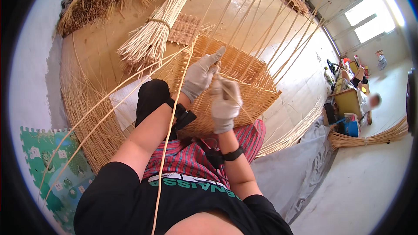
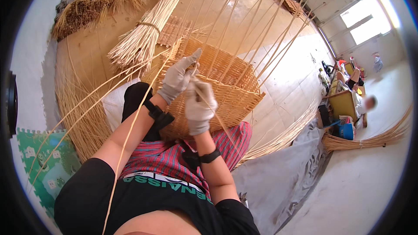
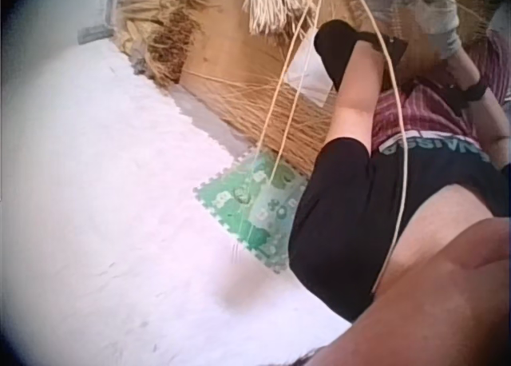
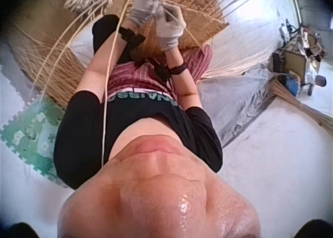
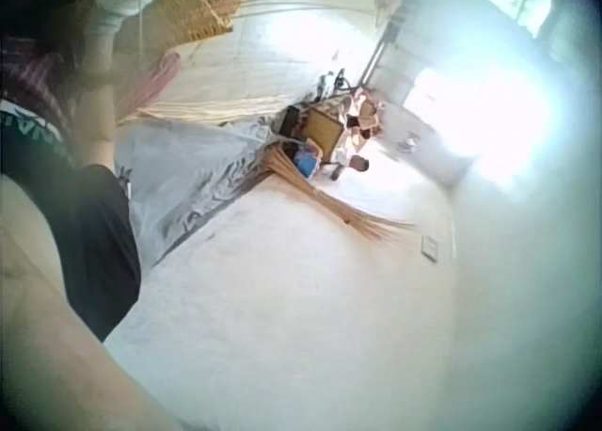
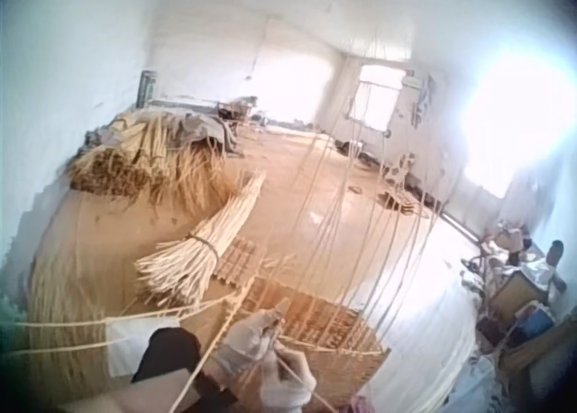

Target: Weaving a rectangular basket using long strips of plant material, measuring dimensions with a tape measure, and trimming strips with pliers.

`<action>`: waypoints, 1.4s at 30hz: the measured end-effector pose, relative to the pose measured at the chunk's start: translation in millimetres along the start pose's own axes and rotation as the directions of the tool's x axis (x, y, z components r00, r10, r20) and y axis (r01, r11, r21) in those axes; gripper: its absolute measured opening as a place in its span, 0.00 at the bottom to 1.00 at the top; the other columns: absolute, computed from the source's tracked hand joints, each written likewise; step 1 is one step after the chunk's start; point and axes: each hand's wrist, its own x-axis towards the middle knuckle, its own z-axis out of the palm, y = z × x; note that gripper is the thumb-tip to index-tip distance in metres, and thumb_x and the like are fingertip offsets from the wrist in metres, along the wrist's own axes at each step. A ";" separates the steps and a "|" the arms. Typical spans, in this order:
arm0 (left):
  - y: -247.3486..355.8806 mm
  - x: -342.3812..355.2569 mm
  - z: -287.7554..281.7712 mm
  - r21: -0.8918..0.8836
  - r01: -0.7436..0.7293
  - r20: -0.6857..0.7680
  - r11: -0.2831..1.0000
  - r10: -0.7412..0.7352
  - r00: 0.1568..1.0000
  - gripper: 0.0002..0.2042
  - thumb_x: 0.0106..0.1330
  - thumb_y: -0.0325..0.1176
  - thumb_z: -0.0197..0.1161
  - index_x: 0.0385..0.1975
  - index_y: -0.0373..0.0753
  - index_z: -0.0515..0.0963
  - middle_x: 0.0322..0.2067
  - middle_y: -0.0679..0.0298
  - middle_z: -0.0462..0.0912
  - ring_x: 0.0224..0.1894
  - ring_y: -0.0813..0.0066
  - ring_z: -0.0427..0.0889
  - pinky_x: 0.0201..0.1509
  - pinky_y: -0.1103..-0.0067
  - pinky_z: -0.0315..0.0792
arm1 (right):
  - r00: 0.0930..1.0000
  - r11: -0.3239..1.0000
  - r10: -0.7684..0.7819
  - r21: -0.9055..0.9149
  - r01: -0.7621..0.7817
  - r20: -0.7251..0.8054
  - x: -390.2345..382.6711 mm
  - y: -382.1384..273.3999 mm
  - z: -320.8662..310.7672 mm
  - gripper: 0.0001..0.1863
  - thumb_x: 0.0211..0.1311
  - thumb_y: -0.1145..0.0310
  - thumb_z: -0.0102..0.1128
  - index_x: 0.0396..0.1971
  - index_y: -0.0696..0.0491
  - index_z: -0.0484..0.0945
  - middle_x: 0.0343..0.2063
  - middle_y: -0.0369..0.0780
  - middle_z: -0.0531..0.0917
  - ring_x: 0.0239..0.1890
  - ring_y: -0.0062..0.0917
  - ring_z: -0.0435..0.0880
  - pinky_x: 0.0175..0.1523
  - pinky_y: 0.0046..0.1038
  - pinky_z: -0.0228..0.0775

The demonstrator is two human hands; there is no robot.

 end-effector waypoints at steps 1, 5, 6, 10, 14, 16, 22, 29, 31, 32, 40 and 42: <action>2.5 1.8 -0.1 -0.009 -0.086 -0.023 0.996 0.086 0.996 0.29 0.68 0.22 0.64 0.69 0.52 0.71 0.38 0.64 0.80 0.40 0.73 0.81 0.49 0.79 0.79 | 0.998 0.999 0.046 0.003 -0.046 -0.049 -5.0 -1.9 3.5 0.10 0.70 0.62 0.66 0.37 0.55 0.82 0.35 0.40 0.88 0.29 0.22 0.86 0.35 0.26 0.78; 6.8 -6.2 -6.6 -0.896 0.380 0.247 0.230 -0.454 0.856 0.15 0.73 0.26 0.60 0.58 0.35 0.77 0.39 0.62 0.81 0.39 0.77 0.81 0.46 0.81 0.78 | 0.914 0.795 -0.294 -0.459 0.396 0.279 2.2 -5.4 6.4 0.15 0.58 0.72 0.73 0.45 0.52 0.81 0.38 0.37 0.87 0.29 0.25 0.86 0.36 0.27 0.80; 5.3 -14.7 -12.8 -0.563 0.019 -0.077 0.826 -0.076 0.994 0.13 0.74 0.27 0.60 0.56 0.36 0.78 0.39 0.62 0.81 0.38 0.78 0.80 0.44 0.84 0.77 | 0.964 0.867 -0.214 -0.424 0.262 0.157 11.4 -5.4 3.3 0.14 0.59 0.70 0.72 0.44 0.51 0.82 0.39 0.38 0.87 0.29 0.27 0.86 0.36 0.28 0.80; -10.0 -51.2 -47.0 -0.223 -0.092 -0.157 0.970 0.058 0.986 0.07 0.72 0.29 0.64 0.47 0.38 0.82 0.40 0.64 0.85 0.38 0.77 0.82 0.42 0.82 0.77 | 0.980 0.896 0.078 -0.443 0.012 0.184 46.7 -2.3 3.5 0.21 0.59 0.62 0.72 0.51 0.49 0.79 0.46 0.40 0.83 0.32 0.30 0.85 0.42 0.33 0.79; -19.2 -37.2 -69.1 -0.163 -0.011 -0.378 0.987 -0.052 0.924 0.05 0.68 0.26 0.69 0.40 0.35 0.83 0.36 0.62 0.87 0.38 0.74 0.84 0.42 0.81 0.78 | 0.960 0.829 0.071 -0.552 0.094 0.271 57.1 8.8 24.7 0.22 0.55 0.55 0.76 0.45 0.51 0.80 0.42 0.42 0.81 0.37 0.33 0.84 0.46 0.37 0.78; -13.0 -28.8 -68.4 -0.142 -0.057 -0.432 0.988 -0.010 0.902 0.07 0.68 0.30 0.70 0.39 0.35 0.83 0.34 0.64 0.86 0.36 0.76 0.82 0.41 0.79 0.76 | 0.974 0.810 -0.007 -0.570 0.138 0.225 57.5 16.8 33.9 0.22 0.54 0.53 0.76 0.43 0.50 0.80 0.41 0.42 0.81 0.37 0.34 0.84 0.45 0.37 0.78; 13.0 -53.9 -50.6 0.318 -0.079 -0.355 0.945 0.196 0.914 0.10 0.66 0.30 0.70 0.45 0.34 0.84 0.33 0.54 0.84 0.35 0.59 0.85 0.41 0.74 0.78 | 0.994 0.803 0.005 -0.592 0.064 0.113 64.4 32.2 36.5 0.17 0.58 0.55 0.74 0.36 0.51 0.82 0.33 0.41 0.81 0.36 0.34 0.83 0.41 0.34 0.77; 7.7 -46.2 -17.6 0.532 -0.179 -0.223 0.828 0.341 0.913 0.13 0.68 0.34 0.65 0.48 0.36 0.82 0.32 0.56 0.82 0.34 0.56 0.83 0.40 0.67 0.75 | 0.950 0.933 -0.032 -0.333 0.140 0.311 73.0 32.9 16.1 0.06 0.65 0.74 0.64 0.39 0.52 0.87 0.32 0.40 0.84 0.34 0.28 0.81 0.41 0.27 0.76; 6.8 -43.6 -8.1 0.510 -0.133 -0.237 0.850 0.287 0.928 0.15 0.64 0.24 0.66 0.51 0.33 0.81 0.33 0.52 0.82 0.37 0.54 0.82 0.40 0.67 0.75 | 0.942 0.963 0.005 -0.256 0.087 0.336 74.6 34.8 14.0 0.06 0.64 0.75 0.64 0.39 0.53 0.87 0.32 0.40 0.84 0.34 0.28 0.81 0.41 0.27 0.76; 5.7 -42.1 -6.0 0.539 -0.143 -0.203 0.830 0.292 0.935 0.14 0.65 0.24 0.66 0.50 0.33 0.81 0.33 0.52 0.81 0.37 0.53 0.81 0.40 0.66 0.74 | 0.946 0.959 0.007 -0.270 0.086 0.325 75.7 36.1 13.7 0.06 0.64 0.75 0.64 0.39 0.53 0.87 0.32 0.40 0.84 0.34 0.28 0.81 0.41 0.27 0.76; -5.1 -39.7 -9.6 0.533 -0.249 -0.059 0.808 0.329 0.943 0.07 0.68 0.26 0.60 0.42 0.36 0.81 0.33 0.55 0.81 0.37 0.54 0.81 0.40 0.64 0.74 | 0.880 0.966 0.199 -0.238 -0.102 0.431 85.3 38.3 8.7 0.09 0.60 0.78 0.65 0.38 0.51 0.89 0.35 0.39 0.86 0.39 0.29 0.82 0.47 0.29 0.76; -1.2 -51.8 5.2 0.601 -0.398 0.322 0.693 0.245 0.914 0.07 0.69 0.31 0.58 0.41 0.38 0.81 0.37 0.56 0.83 0.40 0.55 0.82 0.44 0.61 0.75 | 0.891 0.967 0.026 -0.238 0.093 0.453 83.5 37.5 7.7 0.10 0.60 0.79 0.66 0.38 0.50 0.89 0.36 0.39 0.86 0.39 0.30 0.83 0.46 0.30 0.77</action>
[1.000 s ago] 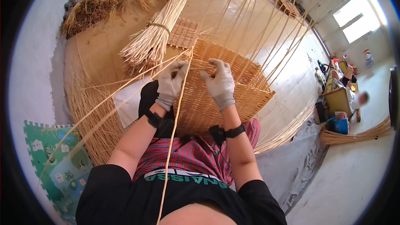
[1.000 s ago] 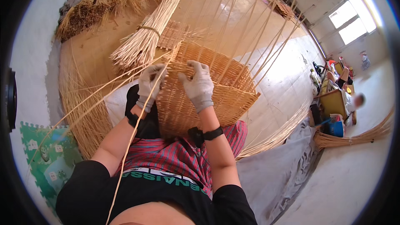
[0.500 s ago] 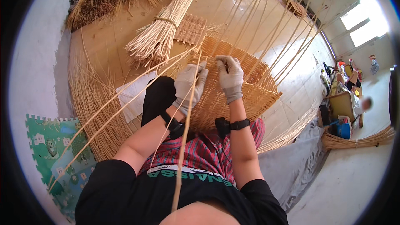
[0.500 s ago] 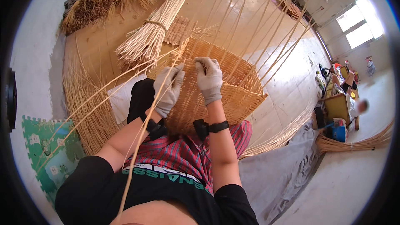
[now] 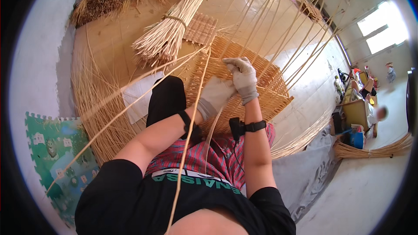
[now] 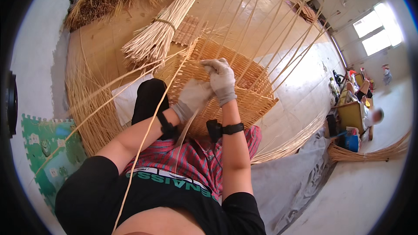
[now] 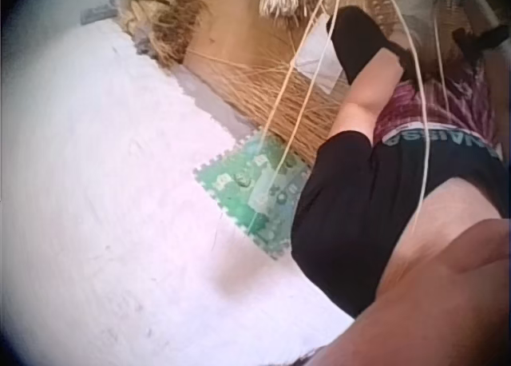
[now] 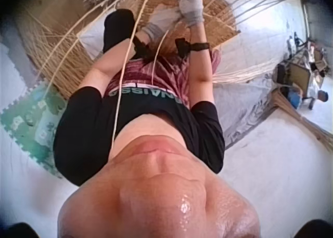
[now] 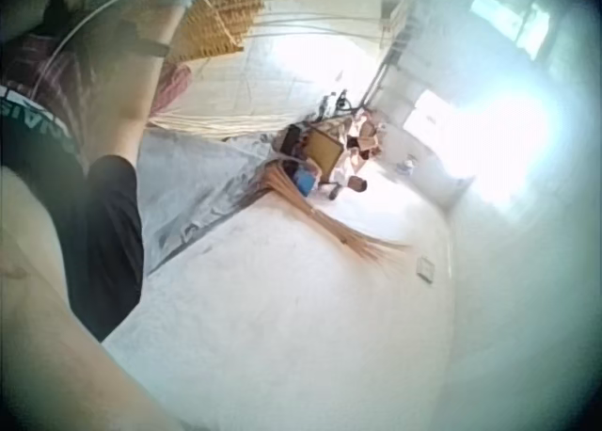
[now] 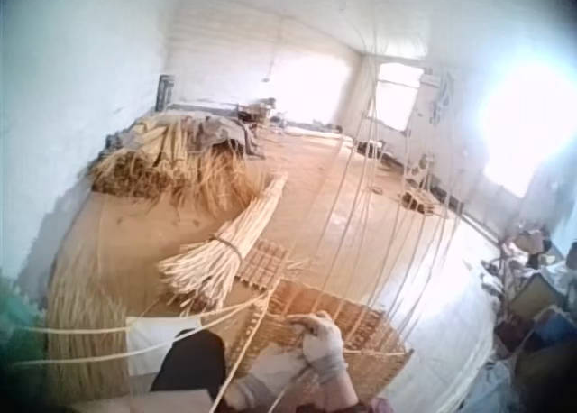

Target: Weaving a rectangular basket using long strips of plant material, measuring dimensions with a tape measure, and trimming strips with pliers.

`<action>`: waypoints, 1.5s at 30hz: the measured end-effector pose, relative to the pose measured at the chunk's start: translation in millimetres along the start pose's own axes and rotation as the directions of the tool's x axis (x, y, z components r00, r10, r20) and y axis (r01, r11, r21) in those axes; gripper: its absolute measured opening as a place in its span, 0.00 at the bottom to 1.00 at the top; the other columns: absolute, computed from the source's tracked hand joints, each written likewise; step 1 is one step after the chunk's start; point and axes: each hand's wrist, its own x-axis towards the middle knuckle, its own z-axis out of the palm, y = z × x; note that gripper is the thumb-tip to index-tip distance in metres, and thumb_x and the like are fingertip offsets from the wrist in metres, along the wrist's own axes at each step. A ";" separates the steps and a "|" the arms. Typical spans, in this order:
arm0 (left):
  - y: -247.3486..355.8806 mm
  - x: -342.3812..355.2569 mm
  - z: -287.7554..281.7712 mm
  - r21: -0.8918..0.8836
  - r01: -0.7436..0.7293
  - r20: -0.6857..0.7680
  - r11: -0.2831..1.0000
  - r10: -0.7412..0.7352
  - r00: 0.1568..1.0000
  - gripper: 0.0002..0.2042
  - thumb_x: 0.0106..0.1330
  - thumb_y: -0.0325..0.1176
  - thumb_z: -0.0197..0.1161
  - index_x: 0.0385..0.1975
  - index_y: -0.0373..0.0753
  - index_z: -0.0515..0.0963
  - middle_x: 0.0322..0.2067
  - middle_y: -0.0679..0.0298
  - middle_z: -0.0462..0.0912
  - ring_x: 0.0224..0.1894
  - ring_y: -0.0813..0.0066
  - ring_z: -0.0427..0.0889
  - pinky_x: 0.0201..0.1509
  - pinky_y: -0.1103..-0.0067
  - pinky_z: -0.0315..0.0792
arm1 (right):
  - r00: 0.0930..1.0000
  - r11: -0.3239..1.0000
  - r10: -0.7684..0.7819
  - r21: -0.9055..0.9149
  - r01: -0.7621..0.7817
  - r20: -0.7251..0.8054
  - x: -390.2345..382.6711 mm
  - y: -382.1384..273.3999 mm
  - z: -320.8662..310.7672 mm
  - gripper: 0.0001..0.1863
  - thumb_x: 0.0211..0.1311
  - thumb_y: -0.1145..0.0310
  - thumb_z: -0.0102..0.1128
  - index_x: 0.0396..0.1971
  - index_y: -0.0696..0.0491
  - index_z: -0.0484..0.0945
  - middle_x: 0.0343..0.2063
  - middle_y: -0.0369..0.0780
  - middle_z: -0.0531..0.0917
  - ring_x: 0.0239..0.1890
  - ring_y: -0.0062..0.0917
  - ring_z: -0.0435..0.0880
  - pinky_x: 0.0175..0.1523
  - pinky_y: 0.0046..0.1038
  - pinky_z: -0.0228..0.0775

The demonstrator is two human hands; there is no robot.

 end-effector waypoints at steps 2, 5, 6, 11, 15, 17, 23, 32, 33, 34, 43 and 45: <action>14.9 -7.3 8.5 -0.076 0.091 0.011 0.993 -0.090 0.996 0.08 0.69 0.33 0.57 0.40 0.40 0.81 0.38 0.57 0.83 0.42 0.54 0.82 0.45 0.60 0.75 | 0.995 0.980 -0.091 -0.178 0.083 -0.036 -2.9 -0.5 3.8 0.10 0.66 0.78 0.61 0.42 0.51 0.87 0.42 0.40 0.87 0.37 0.31 0.84 0.45 0.28 0.78; 14.0 -22.9 7.1 -0.164 0.216 0.029 0.962 -0.214 0.976 0.06 0.66 0.32 0.61 0.38 0.43 0.82 0.40 0.57 0.83 0.42 0.52 0.82 0.47 0.61 0.76 | 0.974 0.956 -0.103 -0.290 0.041 -0.200 -8.0 -3.3 15.0 0.10 0.68 0.74 0.61 0.46 0.50 0.84 0.42 0.42 0.87 0.36 0.36 0.85 0.45 0.31 0.79; 5.4 -28.5 1.8 -0.242 0.228 -0.153 0.943 -0.269 0.951 0.06 0.64 0.29 0.63 0.39 0.42 0.82 0.39 0.56 0.83 0.41 0.51 0.81 0.47 0.62 0.77 | 0.948 0.951 -0.153 -0.304 0.064 -0.279 -8.9 -4.8 20.7 0.09 0.69 0.70 0.60 0.48 0.48 0.82 0.39 0.43 0.86 0.37 0.38 0.85 0.44 0.33 0.79; -57.5 -30.9 -33.8 -0.306 0.391 -0.590 0.868 -0.495 0.638 0.12 0.67 0.30 0.69 0.47 0.34 0.80 0.37 0.59 0.81 0.41 0.67 0.81 0.49 0.74 0.77 | 0.945 0.907 -0.159 -0.420 0.026 -0.286 -11.6 -17.0 31.7 0.07 0.72 0.63 0.58 0.44 0.43 0.83 0.35 0.41 0.84 0.34 0.37 0.85 0.35 0.37 0.78; -80.5 -5.3 -32.4 -0.319 0.262 -0.575 0.911 -0.406 0.710 0.18 0.62 0.32 0.74 0.49 0.34 0.79 0.42 0.56 0.82 0.44 0.63 0.82 0.50 0.73 0.77 | 0.981 0.868 -0.013 -0.490 -0.086 -0.195 -10.5 -28.5 22.4 0.09 0.68 0.59 0.62 0.43 0.44 0.84 0.34 0.40 0.83 0.39 0.38 0.84 0.41 0.39 0.78; -83.1 -1.2 -24.5 -0.367 0.201 -0.584 0.908 -0.393 0.710 0.19 0.61 0.33 0.75 0.49 0.34 0.79 0.42 0.57 0.83 0.44 0.65 0.82 0.51 0.75 0.77 | 0.982 0.890 -0.060 -0.455 -0.030 -0.182 -14.8 -35.9 18.6 0.11 0.67 0.57 0.64 0.43 0.45 0.84 0.35 0.40 0.83 0.41 0.39 0.84 0.45 0.40 0.77; -94.0 -10.8 -15.2 -0.656 0.136 -0.464 0.742 -0.540 0.702 0.14 0.64 0.24 0.73 0.47 0.34 0.78 0.41 0.63 0.82 0.42 0.78 0.81 0.49 0.80 0.78 | 0.941 0.624 -0.295 -0.779 0.061 -0.163 -56.4 -70.7 40.9 0.26 0.61 0.59 0.68 0.59 0.46 0.79 0.42 0.42 0.83 0.46 0.43 0.82 0.53 0.40 0.75; -80.3 -3.2 -48.1 -0.950 -0.014 -0.194 0.311 -0.557 0.807 0.11 0.71 0.28 0.61 0.50 0.34 0.75 0.46 0.59 0.77 0.46 0.72 0.79 0.52 0.73 0.82 | 0.926 0.877 -0.319 -0.307 0.369 0.203 -45.7 -118.2 100.5 0.14 0.54 0.68 0.72 0.42 0.47 0.85 0.38 0.40 0.83 0.41 0.37 0.82 0.42 0.38 0.77; -94.9 -0.5 -58.3 -0.939 0.072 -0.091 0.336 -0.447 0.890 0.10 0.71 0.28 0.60 0.49 0.34 0.75 0.48 0.58 0.76 0.47 0.70 0.79 0.52 0.71 0.82 | 0.927 0.879 -0.321 -0.304 0.367 0.193 -48.1 -116.8 96.5 0.14 0.54 0.68 0.72 0.42 0.47 0.85 0.38 0.40 0.83 0.41 0.37 0.82 0.42 0.38 0.77; -100.5 3.0 -57.2 -0.947 0.196 0.012 0.256 -0.580 0.815 0.15 0.66 0.23 0.65 0.52 0.38 0.76 0.51 0.59 0.75 0.53 0.69 0.76 0.56 0.71 0.81 | 0.929 0.885 -0.364 -0.284 0.368 0.068 -53.2 -112.8 89.0 0.14 0.54 0.67 0.72 0.42 0.46 0.85 0.36 0.39 0.83 0.39 0.36 0.83 0.40 0.37 0.77; -117.8 13.0 -55.3 -0.785 0.270 0.078 0.557 -0.343 0.936 0.19 0.57 0.37 0.79 0.43 0.44 0.76 0.55 0.61 0.76 0.66 0.67 0.72 0.68 0.72 0.71 | 0.869 0.726 0.469 0.629 -0.280 -0.155 -45.3 -5.7 7.9 0.10 0.72 0.73 0.59 0.47 0.58 0.85 0.40 0.42 0.88 0.36 0.19 0.85 0.35 0.22 0.79; -105.2 14.4 -53.0 -0.683 0.234 -0.033 0.692 -0.349 0.937 0.20 0.57 0.38 0.80 0.41 0.43 0.74 0.45 0.64 0.78 0.53 0.71 0.77 0.58 0.76 0.75 | 0.833 0.675 0.517 0.692 -0.256 -0.196 -33.7 13.4 12.0 0.13 0.73 0.65 0.61 0.50 0.57 0.85 0.36 0.41 0.89 0.21 0.14 0.81 0.22 0.14 0.63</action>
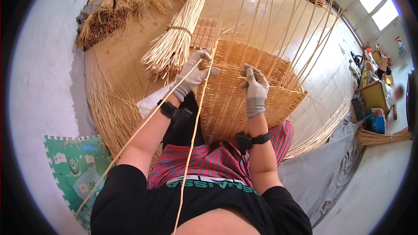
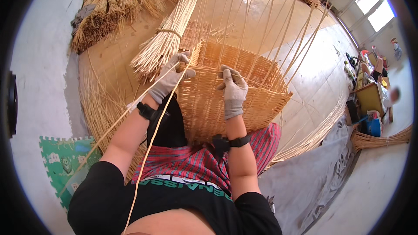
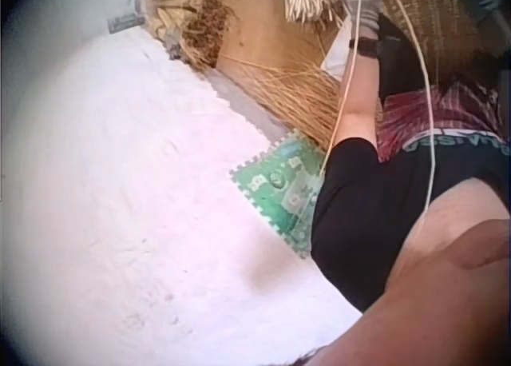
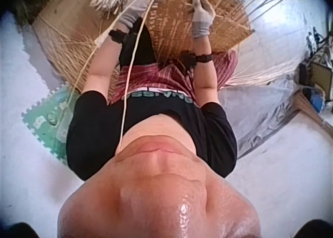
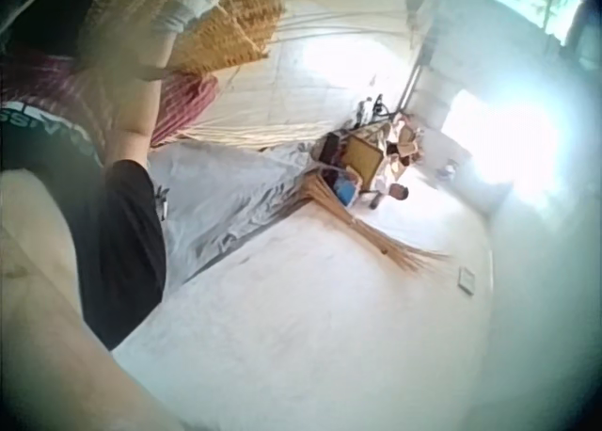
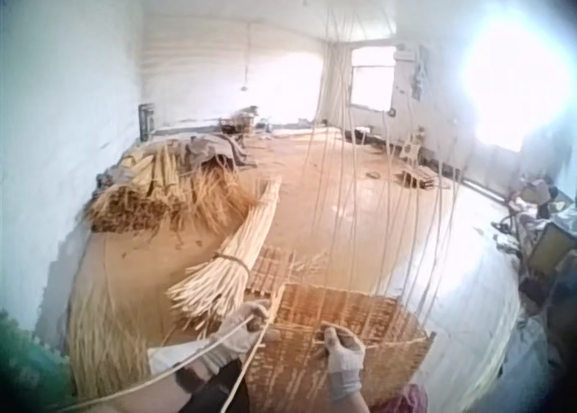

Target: Weaving a rectangular basket using long strips of plant material, measuring dimensions with a tape measure, and trimming strips with pliers.

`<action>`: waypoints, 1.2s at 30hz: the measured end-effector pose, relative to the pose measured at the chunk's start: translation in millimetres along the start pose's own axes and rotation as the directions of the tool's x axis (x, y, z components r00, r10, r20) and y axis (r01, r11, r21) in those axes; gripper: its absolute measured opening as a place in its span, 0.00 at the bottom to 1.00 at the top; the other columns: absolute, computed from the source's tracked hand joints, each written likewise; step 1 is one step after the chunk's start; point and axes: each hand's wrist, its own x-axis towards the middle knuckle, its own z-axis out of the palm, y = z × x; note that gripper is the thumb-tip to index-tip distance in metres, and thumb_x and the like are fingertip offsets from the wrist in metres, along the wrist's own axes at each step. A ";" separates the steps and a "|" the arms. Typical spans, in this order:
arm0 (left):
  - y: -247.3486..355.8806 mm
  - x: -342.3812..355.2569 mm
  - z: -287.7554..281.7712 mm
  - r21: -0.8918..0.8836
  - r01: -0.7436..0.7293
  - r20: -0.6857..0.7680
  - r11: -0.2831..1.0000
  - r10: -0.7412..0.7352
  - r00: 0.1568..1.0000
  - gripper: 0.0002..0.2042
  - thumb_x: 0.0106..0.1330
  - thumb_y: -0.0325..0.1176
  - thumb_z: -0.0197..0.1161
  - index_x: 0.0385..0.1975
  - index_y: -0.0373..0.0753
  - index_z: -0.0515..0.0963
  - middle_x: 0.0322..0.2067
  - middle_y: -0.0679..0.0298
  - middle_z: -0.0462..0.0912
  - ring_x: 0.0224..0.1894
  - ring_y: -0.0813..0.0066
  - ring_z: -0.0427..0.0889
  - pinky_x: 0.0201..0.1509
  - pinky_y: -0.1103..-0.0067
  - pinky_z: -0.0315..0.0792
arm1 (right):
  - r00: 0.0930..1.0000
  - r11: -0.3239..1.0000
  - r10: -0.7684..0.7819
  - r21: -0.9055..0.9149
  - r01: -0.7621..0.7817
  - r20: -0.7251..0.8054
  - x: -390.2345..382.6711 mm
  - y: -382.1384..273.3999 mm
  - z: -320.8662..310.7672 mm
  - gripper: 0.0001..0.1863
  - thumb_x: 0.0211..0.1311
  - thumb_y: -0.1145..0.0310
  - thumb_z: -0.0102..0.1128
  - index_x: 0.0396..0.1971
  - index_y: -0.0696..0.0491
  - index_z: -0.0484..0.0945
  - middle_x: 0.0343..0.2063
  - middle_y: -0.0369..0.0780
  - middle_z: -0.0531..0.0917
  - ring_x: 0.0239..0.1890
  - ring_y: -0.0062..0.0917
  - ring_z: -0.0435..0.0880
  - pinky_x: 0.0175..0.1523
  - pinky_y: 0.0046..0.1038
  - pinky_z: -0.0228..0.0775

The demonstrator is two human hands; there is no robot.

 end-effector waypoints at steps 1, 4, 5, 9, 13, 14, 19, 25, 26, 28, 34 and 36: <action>2.9 -1.2 6.2 -0.053 0.073 -0.049 0.996 -0.075 0.996 0.21 0.56 0.38 0.81 0.40 0.42 0.74 0.40 0.66 0.76 0.46 0.74 0.75 0.52 0.77 0.74 | 1.000 1.000 0.010 0.018 -0.010 -0.006 5.8 3.8 -0.4 0.14 0.72 0.65 0.63 0.50 0.56 0.85 0.34 0.40 0.89 0.17 0.13 0.78 0.20 0.15 0.62; 6.3 -2.5 24.8 -0.001 0.039 -0.199 0.999 -0.039 0.979 0.25 0.52 0.42 0.84 0.38 0.42 0.72 0.31 0.72 0.68 0.33 0.79 0.66 0.41 0.78 0.69 | 0.991 0.994 -0.101 0.033 0.104 -0.085 0.1 8.7 8.0 0.14 0.72 0.64 0.63 0.51 0.56 0.85 0.37 0.41 0.89 0.21 0.14 0.81 0.22 0.15 0.65; 5.9 -2.7 29.6 0.013 0.105 -0.246 0.994 -0.098 0.964 0.25 0.53 0.43 0.83 0.38 0.42 0.71 0.40 0.66 0.72 0.44 0.73 0.69 0.52 0.76 0.68 | 0.990 0.993 -0.111 0.023 0.113 -0.089 -6.2 6.9 11.9 0.14 0.72 0.64 0.63 0.51 0.56 0.85 0.37 0.41 0.89 0.21 0.14 0.81 0.22 0.15 0.65; 2.8 -0.6 40.6 0.116 0.158 -0.323 0.981 -0.113 0.940 0.26 0.53 0.44 0.83 0.39 0.42 0.69 0.40 0.66 0.68 0.44 0.72 0.67 0.55 0.76 0.68 | 0.886 0.853 -0.464 -0.265 0.450 0.012 -46.4 0.1 37.7 0.13 0.72 0.69 0.61 0.52 0.56 0.84 0.43 0.44 0.89 0.27 0.16 0.84 0.28 0.18 0.74; 7.4 -2.0 21.6 -0.025 0.135 -0.189 0.991 -0.137 0.972 0.23 0.58 0.44 0.80 0.40 0.42 0.71 0.34 0.72 0.67 0.37 0.80 0.66 0.43 0.83 0.67 | 0.728 0.391 -0.613 -0.682 0.618 0.308 -73.9 -0.5 45.5 0.13 0.72 0.76 0.57 0.53 0.55 0.83 0.49 0.47 0.87 0.37 0.21 0.88 0.34 0.21 0.79; 9.2 -1.4 15.4 -0.078 0.185 -0.095 0.980 -0.192 0.977 0.21 0.60 0.44 0.78 0.39 0.42 0.71 0.33 0.74 0.68 0.34 0.83 0.66 0.38 0.86 0.66 | 0.752 0.390 -0.585 -0.708 0.589 0.303 -76.9 0.6 45.2 0.13 0.72 0.76 0.57 0.53 0.55 0.83 0.49 0.47 0.87 0.37 0.21 0.88 0.34 0.21 0.79; 15.0 -3.6 -23.5 -0.410 0.402 0.168 0.818 -0.366 0.915 0.11 0.71 0.35 0.68 0.48 0.37 0.81 0.42 0.69 0.83 0.42 0.85 0.78 0.47 0.86 0.74 | 0.832 0.698 -0.532 -0.473 0.537 0.159 -80.8 8.1 59.1 0.14 0.72 0.77 0.55 0.53 0.53 0.83 0.54 0.48 0.85 0.59 0.37 0.84 0.41 0.26 0.80; 16.0 2.7 -19.8 -0.282 0.333 0.104 0.899 -0.317 0.943 0.10 0.68 0.33 0.71 0.44 0.37 0.83 0.40 0.70 0.84 0.41 0.84 0.79 0.48 0.84 0.76 | 0.827 0.420 -0.465 -0.744 0.519 0.315 -68.2 23.3 90.0 0.10 0.62 0.65 0.63 0.43 0.48 0.80 0.62 0.57 0.75 0.21 0.42 0.86 0.24 0.37 0.77; 17.1 3.0 -18.6 -0.262 0.354 0.074 0.898 -0.346 0.935 0.10 0.67 0.32 0.71 0.44 0.37 0.83 0.39 0.70 0.84 0.41 0.84 0.79 0.48 0.84 0.76 | 0.812 0.419 -0.511 -0.743 0.521 0.282 -67.6 27.4 88.4 0.10 0.62 0.65 0.63 0.43 0.48 0.80 0.62 0.57 0.75 0.21 0.42 0.86 0.24 0.37 0.77; 19.3 2.9 -18.2 -0.286 0.363 0.070 0.887 -0.358 0.931 0.09 0.67 0.32 0.72 0.42 0.36 0.84 0.38 0.69 0.85 0.40 0.83 0.79 0.48 0.84 0.76 | 0.778 0.295 -0.481 -0.761 0.578 0.405 -66.8 37.6 83.7 0.09 0.61 0.68 0.60 0.41 0.48 0.78 0.61 0.58 0.76 0.21 0.41 0.86 0.23 0.36 0.77; 16.1 1.5 -23.7 -0.353 0.387 0.115 0.851 -0.371 0.921 0.11 0.63 0.33 0.75 0.43 0.38 0.86 0.38 0.71 0.87 0.39 0.84 0.80 0.46 0.84 0.76 | 0.589 0.650 -0.188 -0.349 0.675 0.786 -95.3 64.0 98.1 0.15 0.52 0.76 0.56 0.41 0.48 0.80 0.42 0.43 0.87 0.39 0.41 0.88 0.40 0.41 0.80; 11.3 -0.8 -23.1 -0.339 0.377 0.102 0.862 -0.365 0.925 0.13 0.63 0.35 0.76 0.44 0.38 0.86 0.39 0.70 0.87 0.39 0.84 0.81 0.46 0.84 0.75 | 0.825 0.803 0.021 -0.501 0.322 0.564 -97.9 56.1 95.1 0.08 0.62 0.78 0.58 0.41 0.57 0.80 0.36 0.43 0.86 0.39 0.30 0.86 0.43 0.31 0.79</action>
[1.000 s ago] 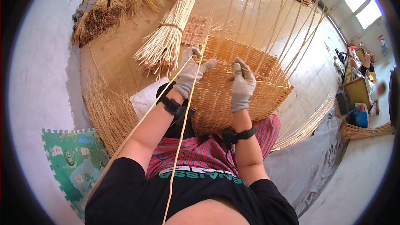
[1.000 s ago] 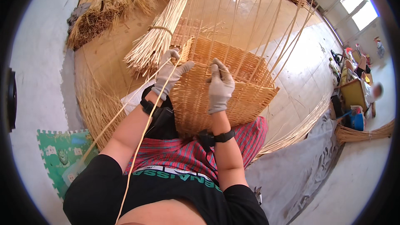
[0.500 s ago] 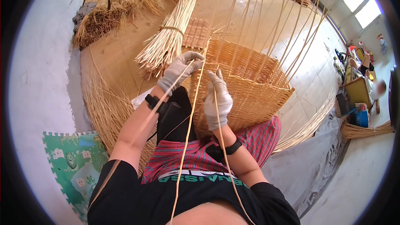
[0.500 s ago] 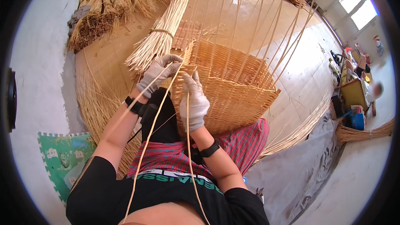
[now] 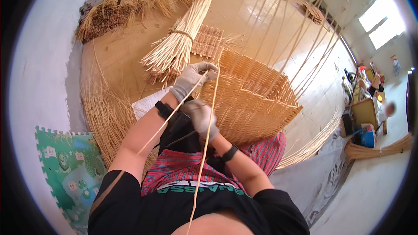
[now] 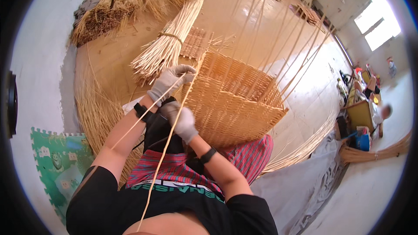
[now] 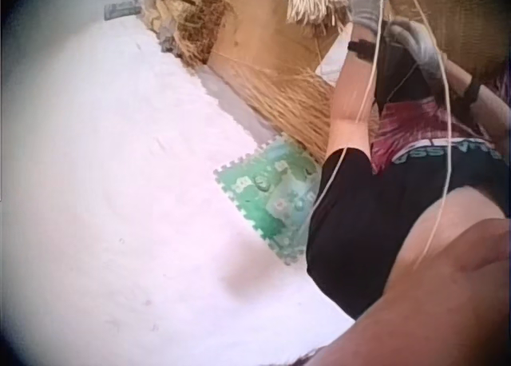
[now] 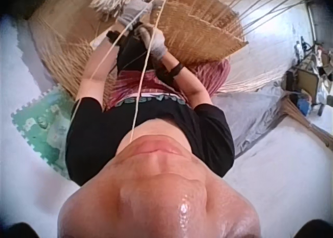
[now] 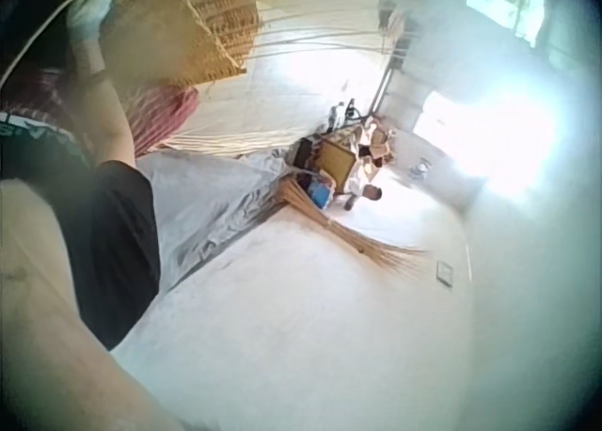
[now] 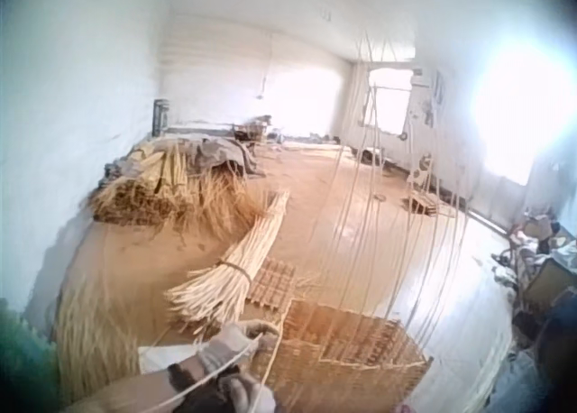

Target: Weaving a rectangular basket using long strips of plant material, measuring dimensions with a tape measure, and trimming strips with pliers.

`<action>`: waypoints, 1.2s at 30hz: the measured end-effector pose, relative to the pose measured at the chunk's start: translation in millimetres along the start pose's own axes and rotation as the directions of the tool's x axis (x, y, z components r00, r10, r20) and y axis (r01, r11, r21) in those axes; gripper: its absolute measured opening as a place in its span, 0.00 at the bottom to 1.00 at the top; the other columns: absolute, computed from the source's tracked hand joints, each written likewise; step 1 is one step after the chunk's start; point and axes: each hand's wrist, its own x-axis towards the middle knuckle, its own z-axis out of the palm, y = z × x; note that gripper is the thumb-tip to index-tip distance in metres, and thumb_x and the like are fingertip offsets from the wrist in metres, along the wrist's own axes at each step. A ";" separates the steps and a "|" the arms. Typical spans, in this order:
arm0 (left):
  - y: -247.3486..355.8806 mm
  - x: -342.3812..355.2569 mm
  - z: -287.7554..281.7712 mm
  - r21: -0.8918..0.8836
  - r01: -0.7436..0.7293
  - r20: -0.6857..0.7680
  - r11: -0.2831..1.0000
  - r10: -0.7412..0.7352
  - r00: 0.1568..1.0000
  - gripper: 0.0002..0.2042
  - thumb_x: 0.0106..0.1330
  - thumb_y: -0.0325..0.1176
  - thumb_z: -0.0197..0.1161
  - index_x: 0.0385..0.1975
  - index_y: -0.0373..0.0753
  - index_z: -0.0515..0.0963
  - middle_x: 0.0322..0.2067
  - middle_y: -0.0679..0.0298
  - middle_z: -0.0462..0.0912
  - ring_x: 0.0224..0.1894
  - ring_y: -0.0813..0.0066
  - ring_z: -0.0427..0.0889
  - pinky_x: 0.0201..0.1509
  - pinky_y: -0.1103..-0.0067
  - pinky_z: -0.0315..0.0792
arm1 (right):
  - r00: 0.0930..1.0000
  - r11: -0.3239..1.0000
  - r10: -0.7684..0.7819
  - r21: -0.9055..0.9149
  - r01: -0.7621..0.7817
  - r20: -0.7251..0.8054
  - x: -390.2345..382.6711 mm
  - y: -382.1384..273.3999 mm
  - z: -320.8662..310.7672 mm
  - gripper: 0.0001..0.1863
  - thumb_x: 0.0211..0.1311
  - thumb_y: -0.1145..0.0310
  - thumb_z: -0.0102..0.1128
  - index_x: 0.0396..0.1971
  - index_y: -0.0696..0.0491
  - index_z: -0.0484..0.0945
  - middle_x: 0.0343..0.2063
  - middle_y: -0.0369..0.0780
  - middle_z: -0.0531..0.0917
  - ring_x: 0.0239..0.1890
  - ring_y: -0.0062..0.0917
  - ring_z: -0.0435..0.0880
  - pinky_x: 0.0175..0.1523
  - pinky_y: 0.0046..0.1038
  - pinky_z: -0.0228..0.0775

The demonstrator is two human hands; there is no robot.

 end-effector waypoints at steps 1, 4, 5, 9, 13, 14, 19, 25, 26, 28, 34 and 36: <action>-2.6 1.2 -0.9 0.007 -0.039 0.001 0.999 0.039 0.999 0.12 0.63 0.34 0.75 0.44 0.38 0.86 0.39 0.69 0.87 0.39 0.84 0.81 0.46 0.85 0.75 | 0.919 0.689 0.355 0.712 -0.134 -0.171 0.7 -3.7 -4.5 0.06 0.72 0.74 0.54 0.40 0.57 0.80 0.33 0.37 0.83 0.33 0.25 0.81 0.42 0.27 0.76; -13.5 4.2 1.1 -0.192 -0.079 0.043 0.978 0.089 0.995 0.10 0.64 0.33 0.74 0.42 0.39 0.85 0.36 0.70 0.86 0.39 0.84 0.80 0.46 0.85 0.75 | 0.811 0.971 0.139 -0.083 -0.224 -0.568 2.9 -2.2 -69.0 0.13 0.66 0.61 0.68 0.46 0.50 0.81 0.20 0.36 0.78 0.23 0.22 0.77 0.32 0.25 0.70; -16.5 5.4 2.6 -0.226 -0.130 0.048 0.965 0.144 0.988 0.09 0.65 0.34 0.74 0.42 0.40 0.85 0.34 0.72 0.85 0.36 0.86 0.79 0.42 0.86 0.74 | 0.809 0.962 0.018 -0.209 -0.174 -0.588 7.3 -2.2 -83.5 0.14 0.62 0.59 0.72 0.44 0.48 0.82 0.18 0.37 0.79 0.24 0.25 0.80 0.33 0.28 0.72; -19.7 2.9 7.9 -0.148 0.042 -0.047 0.988 -0.050 0.998 0.13 0.66 0.38 0.73 0.45 0.38 0.84 0.34 0.72 0.83 0.35 0.89 0.77 0.39 0.87 0.74 | 0.829 0.932 -0.105 -0.345 -0.111 -0.550 48.2 -15.9 -105.5 0.12 0.57 0.57 0.74 0.33 0.49 0.84 0.22 0.39 0.83 0.27 0.34 0.83 0.36 0.33 0.75; -16.6 2.0 23.3 -0.079 -0.062 -0.161 0.995 0.049 0.986 0.09 0.70 0.35 0.68 0.44 0.39 0.82 0.31 0.72 0.81 0.33 0.88 0.75 0.38 0.87 0.73 | 0.809 0.831 -0.017 -0.458 -0.315 -0.587 79.3 -35.9 -108.1 0.15 0.58 0.55 0.74 0.30 0.51 0.81 0.26 0.41 0.86 0.33 0.38 0.86 0.37 0.37 0.75; -16.3 3.3 26.9 -0.036 -0.059 -0.204 0.998 0.050 0.978 0.08 0.71 0.35 0.67 0.43 0.39 0.81 0.31 0.73 0.80 0.32 0.87 0.74 0.37 0.86 0.72 | 0.828 0.842 -0.037 -0.464 -0.276 -0.560 83.2 -36.9 -109.4 0.15 0.58 0.55 0.74 0.30 0.51 0.81 0.26 0.41 0.86 0.33 0.38 0.86 0.37 0.37 0.75; -17.3 7.8 31.0 0.146 -0.067 -0.208 0.987 0.097 0.973 0.09 0.72 0.38 0.65 0.41 0.38 0.79 0.29 0.72 0.77 0.32 0.85 0.72 0.37 0.84 0.70 | 0.853 0.824 -0.173 -0.547 -0.149 -0.493 62.0 -6.9 -100.3 0.16 0.69 0.55 0.63 0.43 0.52 0.79 0.27 0.40 0.86 0.31 0.39 0.86 0.37 0.40 0.75; -27.9 -41.2 32.6 0.265 -0.326 -0.240 0.908 0.389 0.889 0.28 0.61 0.37 0.76 0.57 0.37 0.69 0.43 0.61 0.79 0.46 0.72 0.77 0.55 0.76 0.72 | 0.832 0.672 0.526 0.686 -0.278 -0.177 -39.2 28.9 -0.6 0.16 0.76 0.57 0.52 0.45 0.56 0.78 0.25 0.39 0.84 0.27 0.31 0.83 0.34 0.39 0.76; -31.9 -55.1 32.0 0.430 -0.312 -0.171 0.847 0.416 0.893 0.33 0.62 0.36 0.75 0.64 0.38 0.64 0.43 0.59 0.80 0.47 0.70 0.78 0.56 0.75 0.74 | 0.766 0.606 0.642 0.581 -0.543 0.047 -49.6 26.4 14.2 0.16 0.76 0.57 0.52 0.46 0.56 0.78 0.25 0.40 0.84 0.27 0.33 0.82 0.34 0.39 0.76; -44.5 -93.7 22.9 0.196 -0.160 -0.006 0.967 0.164 0.986 0.29 0.67 0.33 0.69 0.66 0.37 0.65 0.39 0.60 0.82 0.39 0.71 0.81 0.46 0.75 0.77 | 0.887 0.963 0.258 -0.034 -0.266 0.382 -66.3 11.6 31.9 0.19 0.72 0.53 0.58 0.48 0.55 0.80 0.29 0.45 0.86 0.34 0.42 0.87 0.40 0.39 0.79; -87.8 -167.5 -136.7 0.575 0.263 -0.441 0.775 0.022 0.897 0.18 0.71 0.25 0.48 0.58 0.39 0.76 0.35 0.55 0.86 0.38 0.65 0.85 0.45 0.72 0.77 | 0.993 0.994 -0.106 -0.014 0.107 0.049 -40.1 -55.6 -7.3 0.15 0.63 0.64 0.68 0.48 0.50 0.83 0.33 0.41 0.87 0.39 0.36 0.87 0.46 0.32 0.79; -109.4 -201.0 -178.8 0.163 0.564 -0.744 0.810 -0.275 0.609 0.20 0.69 0.26 0.53 0.61 0.40 0.74 0.44 0.50 0.85 0.48 0.61 0.84 0.54 0.70 0.75 | 0.962 0.992 -0.074 -0.118 0.044 -0.262 -28.2 -72.6 -25.7 0.24 0.63 0.70 0.69 0.58 0.53 0.76 0.34 0.41 0.86 0.35 0.34 0.87 0.43 0.30 0.80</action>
